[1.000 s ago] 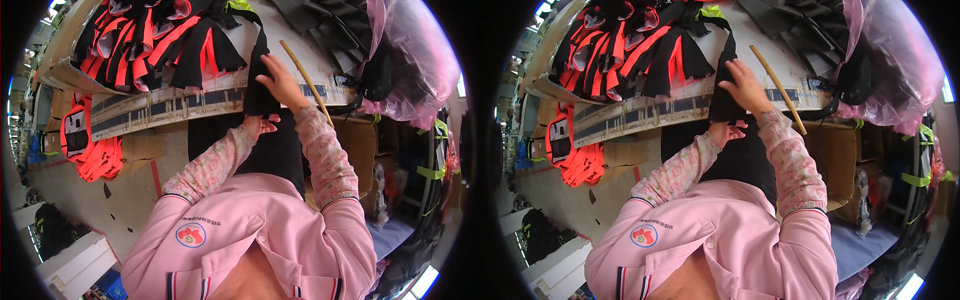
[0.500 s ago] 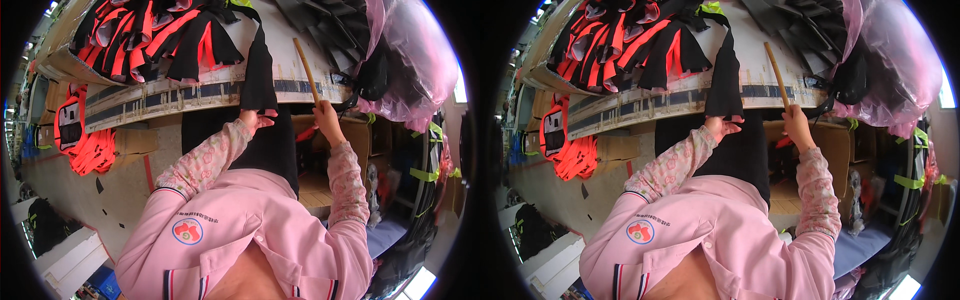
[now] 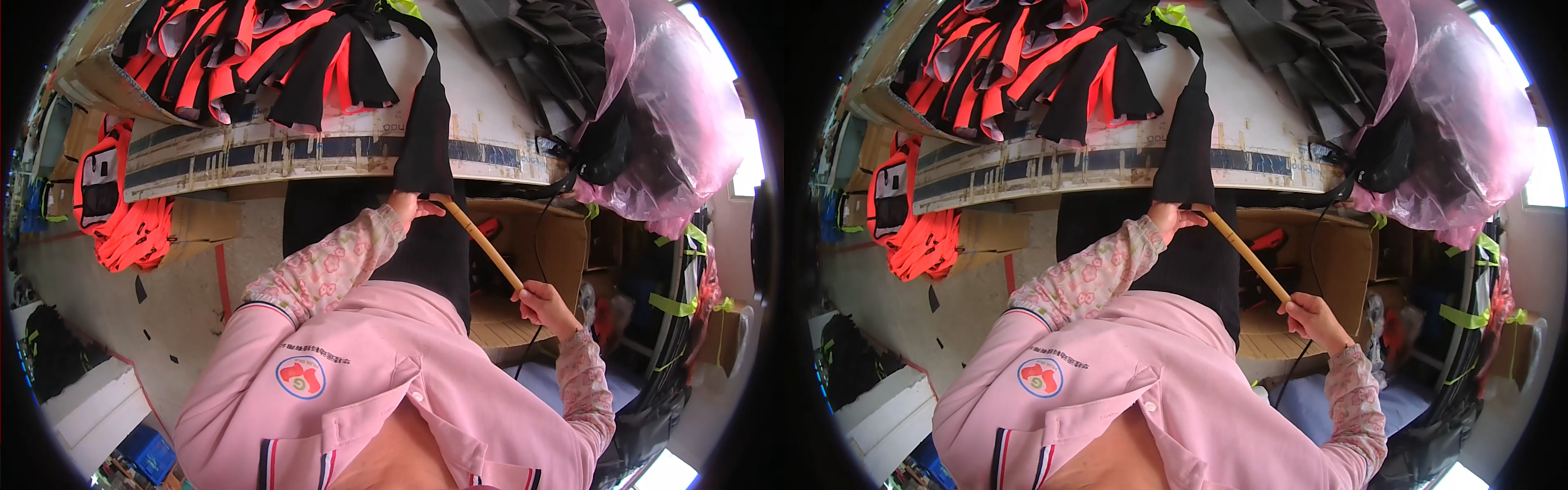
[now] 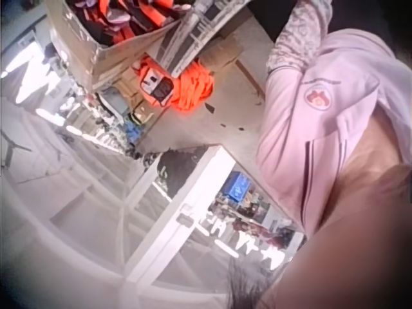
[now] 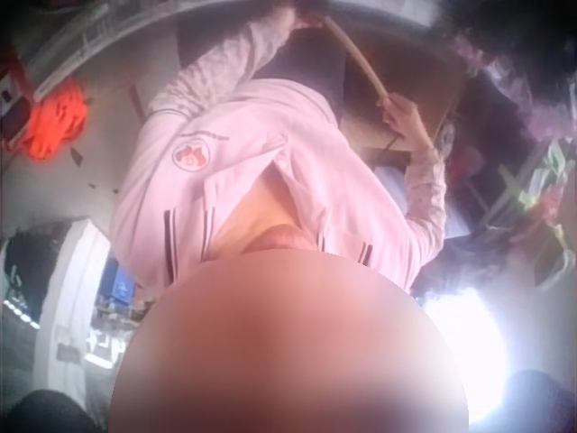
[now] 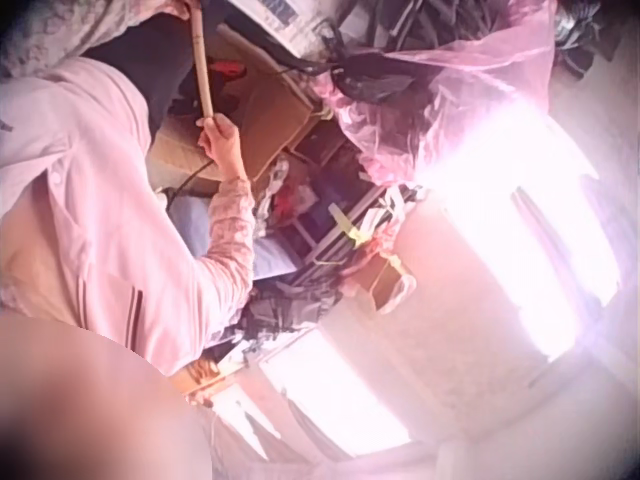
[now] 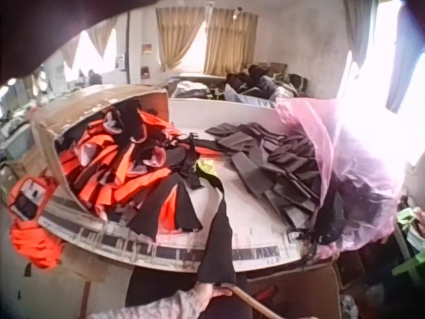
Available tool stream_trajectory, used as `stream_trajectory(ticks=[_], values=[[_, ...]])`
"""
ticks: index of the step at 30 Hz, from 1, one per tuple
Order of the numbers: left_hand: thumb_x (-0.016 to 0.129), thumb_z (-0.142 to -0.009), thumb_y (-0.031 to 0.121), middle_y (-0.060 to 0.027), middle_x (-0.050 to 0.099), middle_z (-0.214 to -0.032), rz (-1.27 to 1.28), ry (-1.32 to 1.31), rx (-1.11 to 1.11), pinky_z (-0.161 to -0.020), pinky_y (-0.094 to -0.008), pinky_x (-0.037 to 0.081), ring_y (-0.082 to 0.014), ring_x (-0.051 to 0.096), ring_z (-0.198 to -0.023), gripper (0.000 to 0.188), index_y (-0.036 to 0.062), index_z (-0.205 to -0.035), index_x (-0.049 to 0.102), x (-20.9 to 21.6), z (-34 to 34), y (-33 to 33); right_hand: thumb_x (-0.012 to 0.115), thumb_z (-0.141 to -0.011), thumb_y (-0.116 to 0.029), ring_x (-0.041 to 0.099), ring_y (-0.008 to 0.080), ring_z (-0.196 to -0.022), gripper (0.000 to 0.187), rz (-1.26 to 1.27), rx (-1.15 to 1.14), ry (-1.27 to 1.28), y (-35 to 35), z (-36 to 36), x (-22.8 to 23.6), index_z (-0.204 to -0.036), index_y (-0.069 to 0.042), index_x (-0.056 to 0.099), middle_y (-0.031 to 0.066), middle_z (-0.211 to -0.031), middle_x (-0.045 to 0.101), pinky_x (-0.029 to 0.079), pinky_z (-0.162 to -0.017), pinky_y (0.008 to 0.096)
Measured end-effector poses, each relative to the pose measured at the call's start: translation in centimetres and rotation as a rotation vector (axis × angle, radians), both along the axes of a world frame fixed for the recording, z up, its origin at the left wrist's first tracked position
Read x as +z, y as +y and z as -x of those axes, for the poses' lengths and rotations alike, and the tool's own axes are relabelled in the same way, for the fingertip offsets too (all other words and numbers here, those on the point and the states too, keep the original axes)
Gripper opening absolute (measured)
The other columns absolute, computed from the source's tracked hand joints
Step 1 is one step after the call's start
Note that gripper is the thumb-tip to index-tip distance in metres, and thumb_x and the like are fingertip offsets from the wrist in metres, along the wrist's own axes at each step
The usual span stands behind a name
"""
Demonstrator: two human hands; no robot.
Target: The recorder is inserting foam padding into fabric sleeves, which appear to be components for life jackets, using a wooden stick to push the material inside.
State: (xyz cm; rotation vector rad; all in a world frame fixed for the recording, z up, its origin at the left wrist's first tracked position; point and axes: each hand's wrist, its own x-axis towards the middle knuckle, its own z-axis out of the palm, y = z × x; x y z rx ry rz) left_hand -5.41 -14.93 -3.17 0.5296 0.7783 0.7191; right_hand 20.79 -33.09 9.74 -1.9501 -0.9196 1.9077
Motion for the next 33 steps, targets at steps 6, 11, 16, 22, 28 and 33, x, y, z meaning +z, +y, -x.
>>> stream_trajectory(ticks=[6, 11, 16, 22, 28, 33], values=[[0.037, -0.095, 0.032, -0.0101, 0.065, -0.083, -0.119, 0.082, 0.026, -0.059, -0.032, 0.054, -0.0186, 0.064, -0.07, 0.035, 0.0057, -0.097, 0.06, -1.0, -1.0, -0.4, 0.04, -0.096, -0.019, 0.034, 0.0047, -0.043, 0.023, 0.09, -0.16, 0.158, 1.5, 5.5, -1.7, -0.085, -0.003, 0.051, 0.0005, -0.056, 0.048, 0.026, -0.038, 0.02], [0.037, -0.094, 0.035, -0.0098, 0.065, -0.081, -0.142, 0.136, -0.02, -0.05, -0.0297, 0.053, -0.0175, 0.063, -0.062, 0.038, 0.0037, -0.097, 0.059, -2.7, -0.9, 0.2, 0.04, -0.096, -0.023, 0.032, 0.0063, -0.04, 0.026, 0.066, -0.131, 0.094, 5.2, 8.9, -4.4, -0.08, -0.004, 0.05, 0.0005, -0.054, 0.045, 0.024, -0.036, 0.0216], [0.038, -0.094, 0.03, -0.0076, 0.064, -0.073, -0.06, 0.232, -0.073, -0.043, -0.0268, 0.048, -0.0153, 0.059, -0.053, 0.034, 0.005, -0.091, 0.061, -2.0, -0.9, -0.4, 0.039, -0.097, -0.026, 0.027, 0.0057, -0.04, 0.026, -0.024, -0.257, 0.182, 10.5, 12.8, -5.7, -0.083, -0.007, 0.049, -0.0008, -0.053, 0.039, 0.02, -0.035, 0.0213], [0.038, -0.093, 0.026, -0.0032, 0.057, -0.061, -0.074, 0.385, -0.234, -0.042, -0.0231, 0.039, -0.0096, 0.049, -0.045, 0.033, 0.0077, -0.083, 0.064, -2.3, 0.0, 0.6, 0.04, -0.097, -0.029, 0.025, 0.0061, -0.039, 0.027, 0.011, -0.366, 0.508, 12.4, 14.8, -7.8, -0.081, -0.009, 0.048, -0.0019, -0.053, 0.036, 0.018, -0.035, 0.0215], [0.046, -0.09, 0.04, -0.0004, 0.053, -0.056, -0.039, 0.13, -0.191, -0.047, -0.0221, 0.039, -0.0085, 0.048, -0.047, 0.036, 0.0092, -0.084, 0.064, -3.2, -0.2, -0.1, 0.043, -0.096, -0.028, 0.027, 0.0066, -0.039, 0.027, -0.043, -0.271, 0.499, 11.2, 12.6, -6.7, -0.078, -0.008, 0.047, -0.0028, -0.052, 0.035, 0.02, -0.035, 0.0219], [0.047, -0.089, 0.041, -0.0019, 0.052, -0.053, -0.105, 0.2, -0.17, -0.044, -0.0233, 0.04, -0.0094, 0.05, -0.045, 0.036, 0.0102, -0.072, 0.057, -5.2, -0.2, -0.3, 0.043, -0.094, -0.026, 0.038, 0.0084, -0.041, 0.027, -0.283, 0.067, -0.121, 6.6, 9.0, -7.1, -0.077, -0.005, 0.05, -0.0002, -0.054, 0.043, 0.029, -0.036, 0.0236]])
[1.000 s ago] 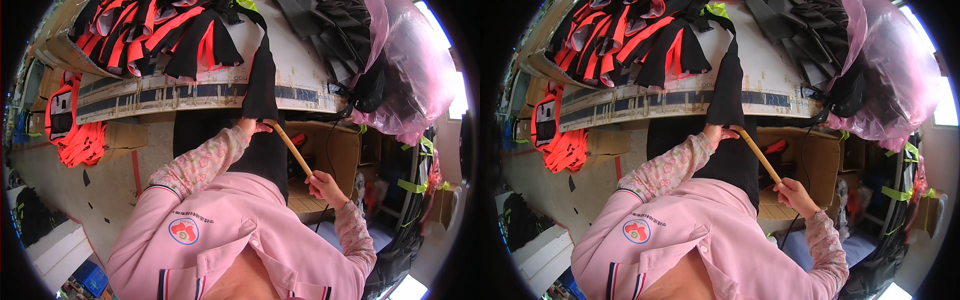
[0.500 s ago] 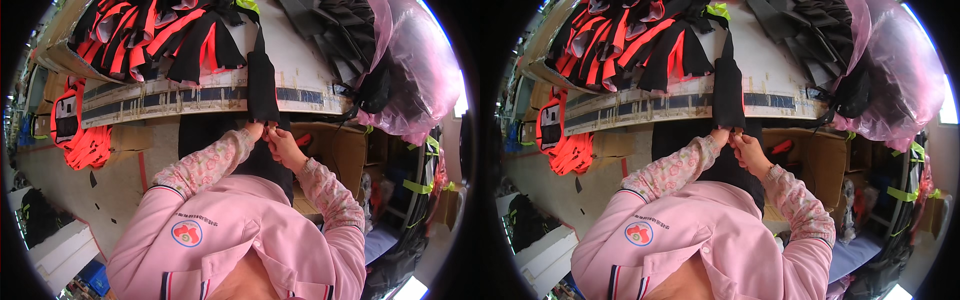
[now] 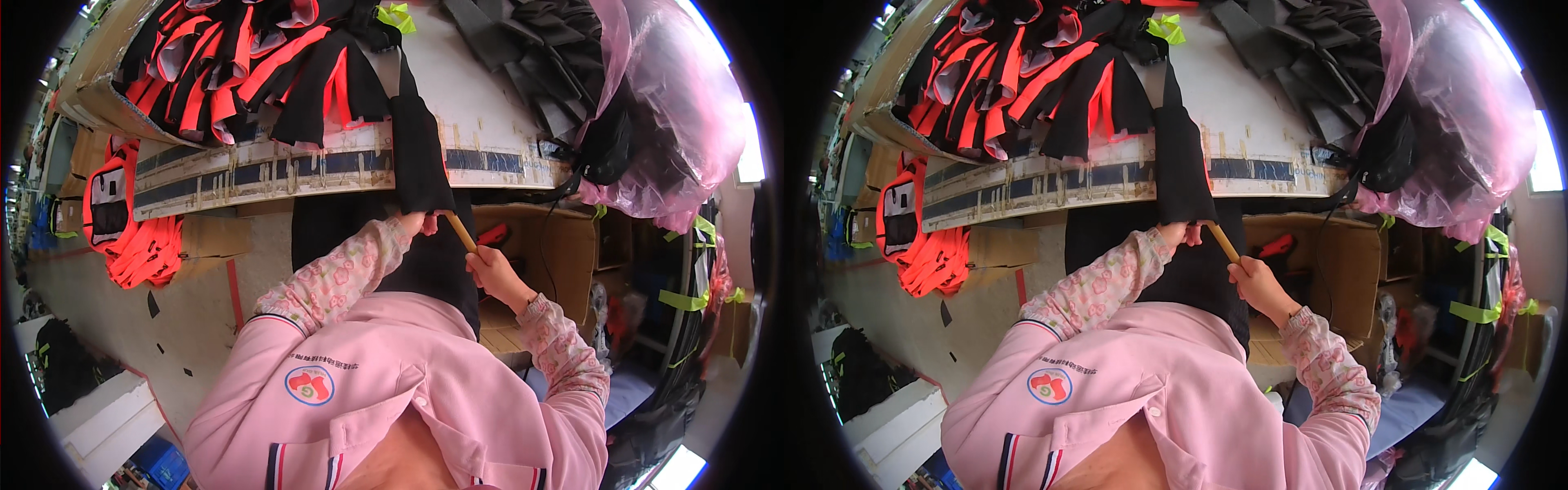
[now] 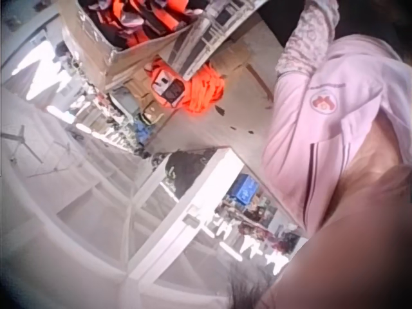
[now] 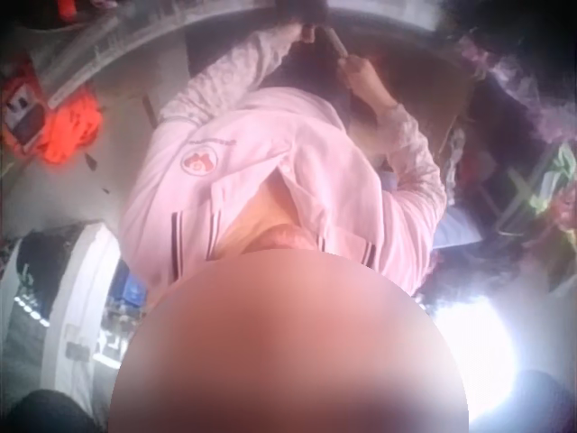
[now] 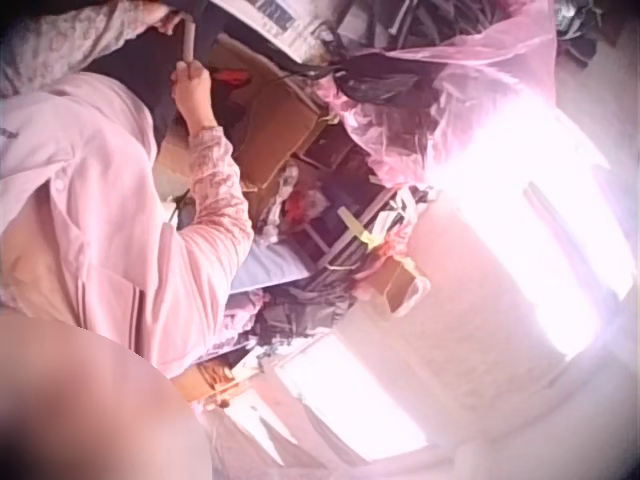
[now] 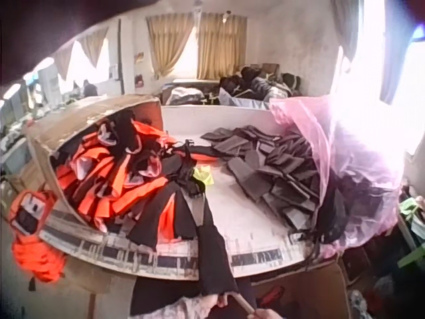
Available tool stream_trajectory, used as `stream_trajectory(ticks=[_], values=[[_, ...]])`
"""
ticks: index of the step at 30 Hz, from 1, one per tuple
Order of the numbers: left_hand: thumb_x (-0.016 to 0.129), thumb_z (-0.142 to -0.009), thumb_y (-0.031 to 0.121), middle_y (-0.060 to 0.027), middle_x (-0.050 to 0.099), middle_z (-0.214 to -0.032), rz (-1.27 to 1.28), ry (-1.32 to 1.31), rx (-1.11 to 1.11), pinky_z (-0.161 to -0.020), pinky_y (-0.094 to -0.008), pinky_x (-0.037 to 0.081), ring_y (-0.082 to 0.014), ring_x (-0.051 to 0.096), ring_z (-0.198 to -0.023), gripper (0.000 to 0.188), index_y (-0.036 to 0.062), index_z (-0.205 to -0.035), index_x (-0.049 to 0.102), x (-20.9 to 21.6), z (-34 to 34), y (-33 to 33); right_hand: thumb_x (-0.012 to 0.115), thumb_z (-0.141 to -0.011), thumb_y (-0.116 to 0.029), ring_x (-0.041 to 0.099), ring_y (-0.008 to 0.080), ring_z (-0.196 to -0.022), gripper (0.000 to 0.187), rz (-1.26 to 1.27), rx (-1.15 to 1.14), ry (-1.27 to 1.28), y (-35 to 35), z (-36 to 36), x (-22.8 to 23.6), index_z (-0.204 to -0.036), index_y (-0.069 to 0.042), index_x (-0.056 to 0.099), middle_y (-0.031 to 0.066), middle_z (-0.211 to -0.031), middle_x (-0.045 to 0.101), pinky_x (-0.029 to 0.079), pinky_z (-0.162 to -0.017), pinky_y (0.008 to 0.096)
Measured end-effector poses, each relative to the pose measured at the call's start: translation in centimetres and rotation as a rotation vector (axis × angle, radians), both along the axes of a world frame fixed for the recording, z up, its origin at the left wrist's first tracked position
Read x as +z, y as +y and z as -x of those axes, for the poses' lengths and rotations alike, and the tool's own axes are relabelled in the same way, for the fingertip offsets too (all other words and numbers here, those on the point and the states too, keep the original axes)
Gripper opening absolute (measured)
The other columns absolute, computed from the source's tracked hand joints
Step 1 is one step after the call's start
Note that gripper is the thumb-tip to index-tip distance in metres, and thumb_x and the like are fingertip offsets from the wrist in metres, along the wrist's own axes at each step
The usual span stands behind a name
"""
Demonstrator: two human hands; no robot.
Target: The recorder is inserting foam padding into fabric sleeves, which appear to be components for life jackets, using a wooden stick to push the material inside.
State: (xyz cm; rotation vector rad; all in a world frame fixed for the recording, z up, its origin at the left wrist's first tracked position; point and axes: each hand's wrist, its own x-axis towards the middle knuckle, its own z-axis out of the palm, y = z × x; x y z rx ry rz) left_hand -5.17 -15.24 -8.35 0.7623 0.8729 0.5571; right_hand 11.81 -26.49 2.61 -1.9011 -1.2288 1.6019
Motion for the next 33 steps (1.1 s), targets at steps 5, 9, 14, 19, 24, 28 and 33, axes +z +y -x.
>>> stream_trajectory(ticks=[5, 9, 14, 19, 24, 28, 33], values=[[0.032, -0.094, 0.042, -0.0046, 0.054, -0.055, -0.056, 0.117, -0.094, -0.045, -0.0234, 0.041, -0.0129, 0.051, -0.046, 0.045, 0.0085, -0.076, 0.055, -0.6, 0.1, 0.1, 0.043, -0.094, -0.024, 0.029, 0.0064, -0.041, 0.024, 0.135, -0.059, 0.152, 5.3, 3.1, 1.2, -0.08, -0.005, 0.049, -0.0029, -0.054, 0.037, 0.022, -0.035, 0.0222], [0.033, -0.094, 0.041, -0.0044, 0.055, -0.057, -0.08, 0.012, -0.08, -0.045, -0.0238, 0.041, -0.0123, 0.05, -0.046, 0.044, 0.0072, -0.081, 0.057, -0.6, 0.1, 0.4, 0.043, -0.095, -0.028, 0.027, 0.0064, -0.04, 0.026, 0.242, -0.221, 0.409, 5.9, 5.4, 0.1, -0.082, -0.006, 0.047, -0.0032, -0.053, 0.034, 0.02, -0.035, 0.022], [0.043, -0.094, 0.035, -0.0033, 0.057, -0.071, 0.072, 0.1, 0.107, -0.054, -0.0257, 0.044, -0.0109, 0.048, -0.052, 0.035, 0.0047, -0.095, 0.06, -3.8, -0.2, -0.3, 0.039, -0.097, -0.027, 0.024, 0.007, -0.04, 0.023, 0.337, -0.331, 0.767, 1.2, 5.8, 3.3, -0.083, -0.009, 0.047, -0.0025, -0.053, 0.034, 0.021, -0.037, 0.0224], [0.045, -0.093, 0.034, -0.0087, 0.065, -0.085, 0.052, -0.179, 0.025, -0.051, -0.0245, 0.043, -0.0095, 0.047, -0.051, 0.032, 0.0059, -0.09, 0.061, -1.6, -0.6, 0.3, 0.038, -0.098, -0.027, 0.028, 0.0083, -0.041, 0.026, 0.439, -0.527, 0.774, -5.3, 5.3, 4.1, -0.083, -0.009, 0.048, -0.0006, -0.054, 0.038, 0.024, -0.039, 0.0229], [0.048, -0.092, 0.034, -0.0111, 0.065, -0.09, 0.022, -0.176, 0.127, -0.047, -0.0233, 0.041, -0.0092, 0.048, -0.05, 0.031, 0.0067, -0.083, 0.059, 1.2, -1.0, 0.2, 0.039, -0.097, -0.028, 0.029, 0.0081, -0.042, 0.025, 0.311, -0.633, 0.67, -2.4, 7.2, 2.5, -0.082, -0.009, 0.047, -0.0022, -0.055, 0.035, 0.023, -0.038, 0.0226], [0.045, -0.093, 0.038, -0.0021, 0.054, -0.058, 0.081, 0.104, 0.011, -0.037, -0.0235, 0.034, -0.009, 0.045, -0.04, 0.033, 0.0094, -0.078, 0.054, 0.5, -0.1, 0.4, 0.041, -0.096, -0.028, 0.026, 0.006, -0.042, 0.023, 0.157, -0.691, 0.743, 4.2, 8.6, -0.4, -0.083, -0.011, 0.046, -0.0049, -0.056, 0.033, 0.022, -0.038, 0.0222], [0.044, -0.093, 0.041, 0.0002, 0.048, -0.052, 0.054, 0.082, 0.041, -0.036, -0.0247, 0.034, -0.0097, 0.043, -0.038, 0.036, 0.0096, -0.078, 0.055, -0.7, -0.3, 0.7, 0.04, -0.096, -0.028, 0.026, 0.0065, -0.042, 0.023, 0.129, -0.68, 0.7, 4.3, 8.6, -0.4, -0.082, -0.011, 0.045, -0.0045, -0.057, 0.033, 0.022, -0.039, 0.0217]])
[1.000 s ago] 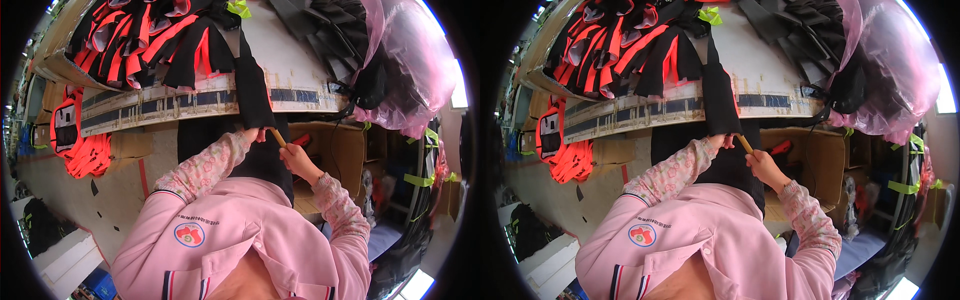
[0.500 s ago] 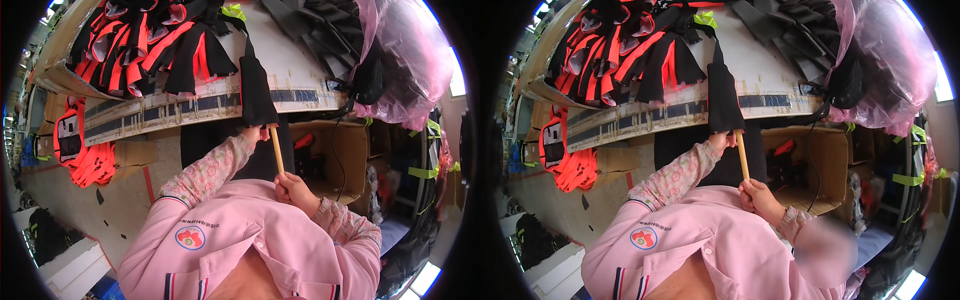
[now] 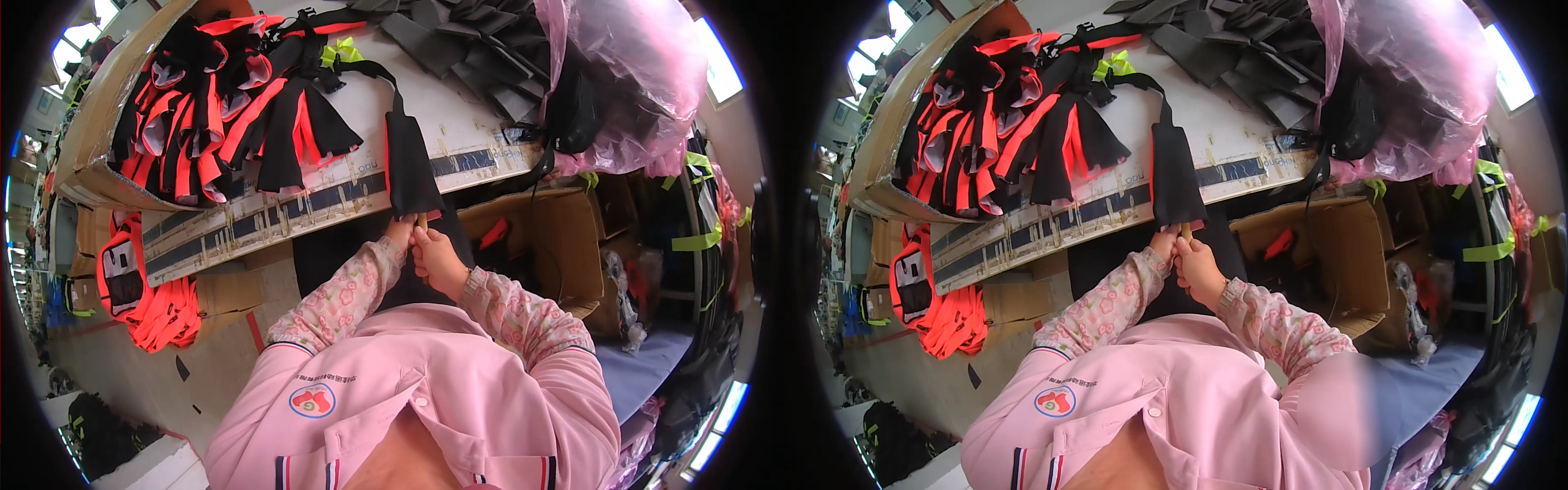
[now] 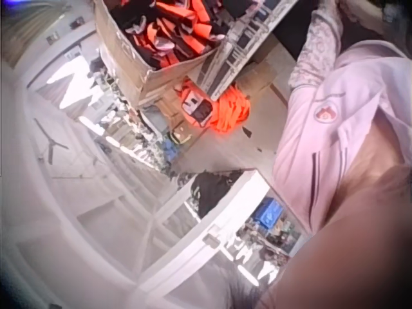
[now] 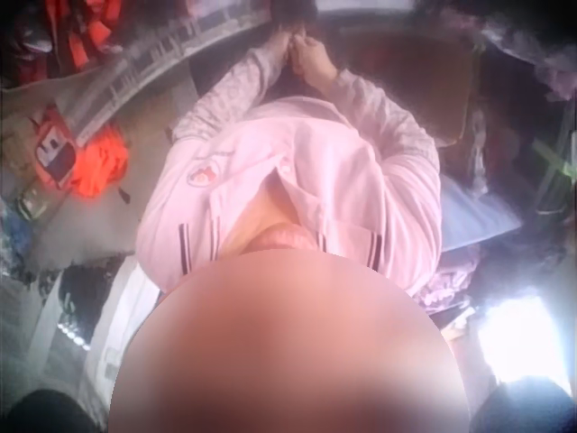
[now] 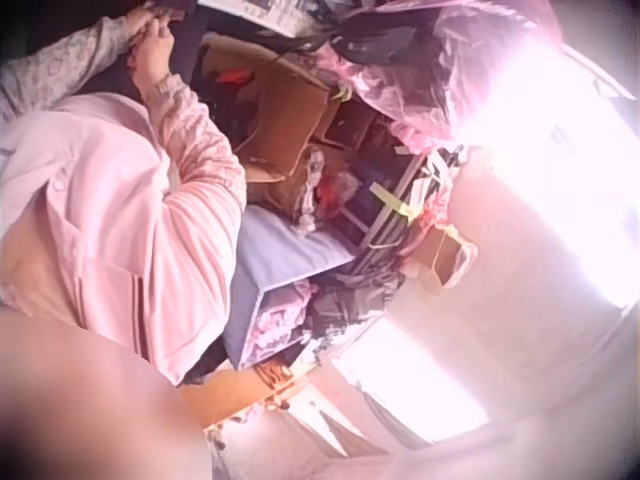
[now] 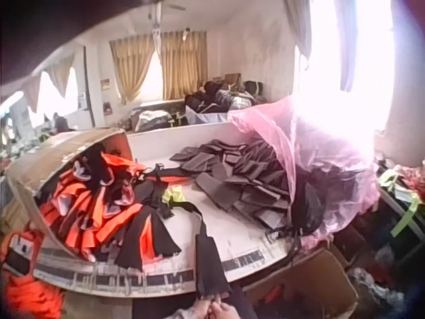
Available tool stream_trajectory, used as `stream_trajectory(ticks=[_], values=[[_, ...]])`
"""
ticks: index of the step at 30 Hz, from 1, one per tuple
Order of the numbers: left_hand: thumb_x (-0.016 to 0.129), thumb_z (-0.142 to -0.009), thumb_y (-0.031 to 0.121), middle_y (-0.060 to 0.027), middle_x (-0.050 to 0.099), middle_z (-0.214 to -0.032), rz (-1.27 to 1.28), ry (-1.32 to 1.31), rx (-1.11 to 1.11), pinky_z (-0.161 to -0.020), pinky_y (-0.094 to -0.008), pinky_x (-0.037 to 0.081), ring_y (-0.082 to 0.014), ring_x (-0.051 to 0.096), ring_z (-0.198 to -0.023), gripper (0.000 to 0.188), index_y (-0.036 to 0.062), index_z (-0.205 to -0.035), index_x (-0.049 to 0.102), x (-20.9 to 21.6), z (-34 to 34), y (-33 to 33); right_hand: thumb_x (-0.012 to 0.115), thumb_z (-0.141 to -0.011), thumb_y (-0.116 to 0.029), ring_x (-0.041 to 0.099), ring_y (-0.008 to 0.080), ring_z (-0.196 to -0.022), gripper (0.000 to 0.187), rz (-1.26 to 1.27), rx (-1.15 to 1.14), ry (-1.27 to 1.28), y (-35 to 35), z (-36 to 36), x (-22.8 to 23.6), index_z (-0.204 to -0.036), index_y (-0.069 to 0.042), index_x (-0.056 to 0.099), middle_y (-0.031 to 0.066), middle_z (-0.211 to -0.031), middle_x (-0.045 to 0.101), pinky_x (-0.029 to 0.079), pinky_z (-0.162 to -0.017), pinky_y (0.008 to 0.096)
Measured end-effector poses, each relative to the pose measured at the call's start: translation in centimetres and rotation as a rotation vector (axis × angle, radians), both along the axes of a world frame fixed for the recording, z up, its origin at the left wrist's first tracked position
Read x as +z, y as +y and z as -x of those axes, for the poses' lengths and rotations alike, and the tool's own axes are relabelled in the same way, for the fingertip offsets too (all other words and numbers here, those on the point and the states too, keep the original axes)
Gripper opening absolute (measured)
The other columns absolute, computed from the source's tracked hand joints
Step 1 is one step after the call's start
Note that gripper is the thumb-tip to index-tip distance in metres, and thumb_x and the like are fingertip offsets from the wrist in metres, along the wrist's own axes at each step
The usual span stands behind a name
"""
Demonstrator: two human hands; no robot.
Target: The recorder is inserting foam padding into fabric sleeves, which appear to be components for life jackets, using a wooden stick to push the material inside.
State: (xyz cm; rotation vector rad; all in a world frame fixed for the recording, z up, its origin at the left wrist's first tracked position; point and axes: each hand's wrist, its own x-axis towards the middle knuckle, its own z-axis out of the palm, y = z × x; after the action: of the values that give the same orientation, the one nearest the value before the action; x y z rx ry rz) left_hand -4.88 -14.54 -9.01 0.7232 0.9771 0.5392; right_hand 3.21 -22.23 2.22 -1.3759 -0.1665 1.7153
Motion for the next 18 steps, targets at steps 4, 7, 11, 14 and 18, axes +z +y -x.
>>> stream_trajectory(ticks=[4, 7, 11, 14, 18], values=[[0.042, -0.094, 0.037, -0.0054, 0.055, -0.065, 0.035, -0.052, 0.014, -0.042, -0.0275, 0.04, -0.0142, 0.052, -0.05, 0.034, 0.0059, -0.089, 0.055, 0.3, -0.3, -0.6, 0.04, -0.096, -0.029, 0.026, 0.0069, -0.042, 0.024, -0.074, 0.043, 0.079, -1.4, -0.9, 1.1, -0.082, -0.01, 0.044, -0.0038, -0.057, 0.033, 0.022, -0.037, 0.0222], [0.04, -0.094, 0.029, -0.0082, 0.058, -0.074, 0.046, -0.2, 0.119, -0.051, -0.0321, 0.046, -0.0193, 0.057, -0.06, 0.029, 0.0041, -0.095, 0.054, 4.3, -0.6, 0.1, 0.042, -0.095, -0.033, 0.037, 0.0084, -0.044, 0.03, 0.012, 0.287, -0.193, -4.6, -2.5, 2.7, -0.08, -0.008, 0.048, -0.0019, -0.054, 0.041, 0.03, -0.038, 0.0237], [0.039, -0.094, 0.021, -0.0048, 0.058, -0.079, 0.099, -0.515, 0.251, -0.067, -0.0387, 0.049, -0.019, 0.057, -0.064, 0.022, 0.0083, -0.103, 0.054, 5.9, 1.1, 4.2, 0.046, -0.093, -0.033, 0.045, 0.0081, -0.051, 0.04, -0.158, 0.402, -0.61, -11.0, -6.1, 1.6, -0.066, -0.004, 0.053, -0.0002, -0.056, 0.049, 0.038, -0.047, 0.0246], [0.045, -0.093, 0.031, -0.0015, 0.056, -0.069, 0.198, -0.575, 0.232, -0.068, -0.0381, 0.049, -0.0168, 0.056, -0.062, 0.021, 0.0138, -0.099, 0.056, 6.9, 1.4, 5.0, 0.048, -0.093, -0.031, 0.044, 0.007, -0.052, 0.04, -0.309, 0.244, -0.771, -10.7, -10.0, -1.0, -0.064, -0.003, 0.053, -0.0011, -0.056, 0.048, 0.037, -0.048, 0.0242], [0.049, -0.092, 0.03, -0.0067, 0.06, -0.07, 0.251, -0.463, 0.175, -0.06, -0.0365, 0.051, -0.0181, 0.059, -0.058, 0.023, 0.0085, -0.095, 0.056, 5.3, 0.1, 2.4, 0.049, -0.092, -0.031, 0.049, 0.0111, -0.047, 0.039, -0.304, 0.181, -1.067, -3.4, -14.9, -1.4, -0.068, -0.001, 0.056, 0.0057, -0.052, 0.05, 0.038, -0.045, 0.0271]])
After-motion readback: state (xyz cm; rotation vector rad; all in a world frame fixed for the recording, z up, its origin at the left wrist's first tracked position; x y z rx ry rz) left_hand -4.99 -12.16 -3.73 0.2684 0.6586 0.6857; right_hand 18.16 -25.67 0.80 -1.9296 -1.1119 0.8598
